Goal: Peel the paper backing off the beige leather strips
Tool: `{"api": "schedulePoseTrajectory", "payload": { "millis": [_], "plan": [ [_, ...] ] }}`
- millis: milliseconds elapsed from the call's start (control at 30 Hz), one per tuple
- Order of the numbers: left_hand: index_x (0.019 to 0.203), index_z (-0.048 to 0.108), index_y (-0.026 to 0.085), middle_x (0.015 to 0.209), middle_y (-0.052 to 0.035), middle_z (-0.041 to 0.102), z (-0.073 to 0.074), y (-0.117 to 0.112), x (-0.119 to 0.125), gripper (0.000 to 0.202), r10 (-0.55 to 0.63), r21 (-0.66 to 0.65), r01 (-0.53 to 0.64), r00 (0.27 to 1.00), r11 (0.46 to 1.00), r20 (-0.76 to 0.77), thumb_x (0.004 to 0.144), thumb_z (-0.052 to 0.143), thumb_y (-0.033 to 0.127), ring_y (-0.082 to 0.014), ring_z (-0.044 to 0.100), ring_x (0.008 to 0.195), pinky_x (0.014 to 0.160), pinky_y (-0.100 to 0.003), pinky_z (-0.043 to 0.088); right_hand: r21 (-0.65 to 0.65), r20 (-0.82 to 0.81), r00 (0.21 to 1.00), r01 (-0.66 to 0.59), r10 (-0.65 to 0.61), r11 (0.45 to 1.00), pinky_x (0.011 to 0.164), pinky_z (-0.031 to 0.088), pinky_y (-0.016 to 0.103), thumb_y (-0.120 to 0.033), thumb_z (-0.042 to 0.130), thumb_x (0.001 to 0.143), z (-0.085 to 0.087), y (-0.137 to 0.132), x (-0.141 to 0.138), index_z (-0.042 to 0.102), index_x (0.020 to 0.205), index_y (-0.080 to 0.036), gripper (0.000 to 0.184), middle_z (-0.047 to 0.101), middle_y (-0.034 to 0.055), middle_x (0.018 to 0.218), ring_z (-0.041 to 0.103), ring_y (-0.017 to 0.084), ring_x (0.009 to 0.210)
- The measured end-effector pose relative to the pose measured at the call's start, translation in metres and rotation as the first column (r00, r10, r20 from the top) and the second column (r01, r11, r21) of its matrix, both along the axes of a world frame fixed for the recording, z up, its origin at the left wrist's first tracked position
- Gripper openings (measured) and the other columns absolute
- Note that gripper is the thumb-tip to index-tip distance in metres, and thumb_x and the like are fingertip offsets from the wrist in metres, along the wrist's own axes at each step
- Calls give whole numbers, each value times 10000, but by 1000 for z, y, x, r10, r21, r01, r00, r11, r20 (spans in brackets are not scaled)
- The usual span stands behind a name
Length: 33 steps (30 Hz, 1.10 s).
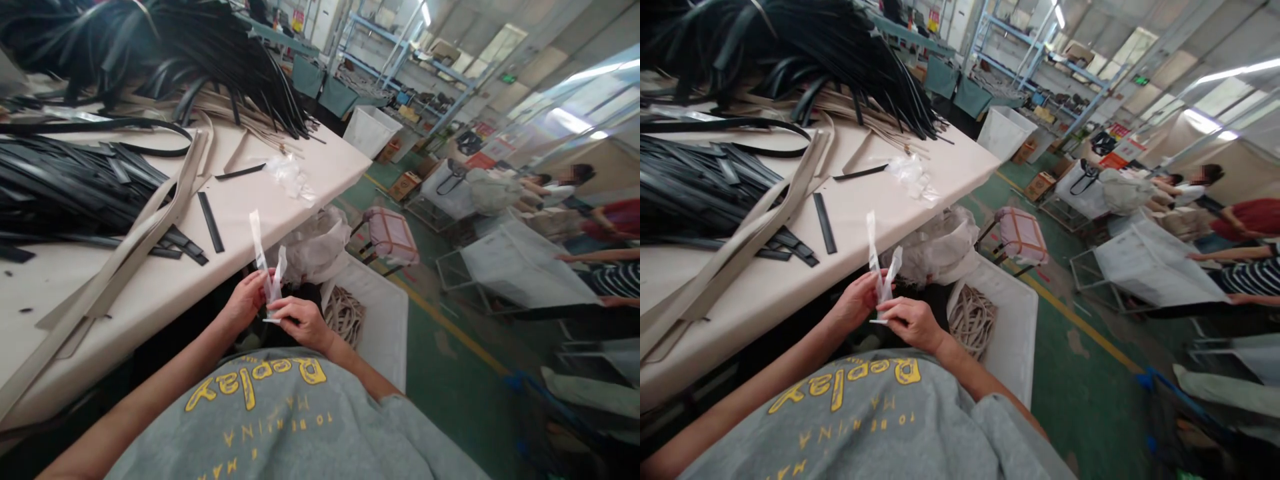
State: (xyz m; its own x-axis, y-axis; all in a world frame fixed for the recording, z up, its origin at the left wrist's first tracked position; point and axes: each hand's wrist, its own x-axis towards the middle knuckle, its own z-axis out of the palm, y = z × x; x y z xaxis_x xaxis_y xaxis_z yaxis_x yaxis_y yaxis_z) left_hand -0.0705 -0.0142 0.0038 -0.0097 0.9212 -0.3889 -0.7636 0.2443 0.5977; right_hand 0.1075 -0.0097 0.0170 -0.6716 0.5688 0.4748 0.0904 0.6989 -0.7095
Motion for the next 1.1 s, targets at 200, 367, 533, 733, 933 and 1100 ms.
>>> {"api": "schedulePoseTrajectory", "payload": {
  "millis": [200, 367, 533, 733, 933, 1100],
  "plan": [
    [899, 703, 146, 782, -29, 749, 16, 18, -17, 372, 149, 21, -147, 982, 989, -120, 632, 908, 305, -127, 700, 682, 666, -229, 562, -53, 37, 999, 29, -27, 998, 876, 589, 309, -211, 628, 948, -12, -14, 25, 712, 921, -179, 94, 782, 119, 1053, 746, 174, 977],
    [817, 682, 159, 735, -3, 718, 29, 24, -24, 397, 217, 101, -199, 952, 975, -218, 576, 922, 365, -120, 672, 667, 669, -234, 555, -178, 69, 994, 91, -80, 980, 855, 583, 322, -245, 634, 944, -23, -12, 48, 719, 911, -199, 102, 784, 103, 1029, 749, 182, 944],
    [765, 693, 168, 723, -7, 707, 41, 19, -23, 342, 250, 210, -179, 887, 961, -389, 616, 887, 406, -124, 637, 640, 597, -226, 514, -330, 142, 981, 174, -134, 928, 875, 561, 322, -254, 646, 928, -48, -6, 57, 730, 863, -182, 129, 785, 86, 997, 739, 182, 936],
    [825, 758, 191, 788, -22, 735, 46, 0, -17, 190, 325, 363, -83, 653, 928, -684, 759, 793, 366, -147, 639, 693, 675, -262, 520, -598, 378, 909, 95, 176, 796, 726, 537, 246, -286, 754, 833, -42, 1, 40, 777, 989, -175, 193, 775, 65, 1029, 706, 139, 766],
    [874, 797, 260, 1041, -56, 759, 44, -25, -20, 94, 500, 539, 259, 204, 801, -841, 855, 705, 255, -210, 688, 946, 893, -348, 533, -981, -102, 993, -110, 61, 159, 658, 560, 259, -733, 438, 940, -6, 7, -9, 733, 1031, -135, 672, 771, 117, 1013, 702, 140, 681],
    [861, 801, 305, 1086, -57, 757, 34, -42, -19, 124, 541, 527, 451, 108, 721, -834, 856, 692, 247, -256, 669, 1092, 977, -423, 510, -978, -198, 968, -206, -153, -41, 577, 514, 216, -590, 669, 880, -7, 14, -44, 685, 890, -151, 439, 698, 21, 749, 632, 119, 626]
  ]
}}
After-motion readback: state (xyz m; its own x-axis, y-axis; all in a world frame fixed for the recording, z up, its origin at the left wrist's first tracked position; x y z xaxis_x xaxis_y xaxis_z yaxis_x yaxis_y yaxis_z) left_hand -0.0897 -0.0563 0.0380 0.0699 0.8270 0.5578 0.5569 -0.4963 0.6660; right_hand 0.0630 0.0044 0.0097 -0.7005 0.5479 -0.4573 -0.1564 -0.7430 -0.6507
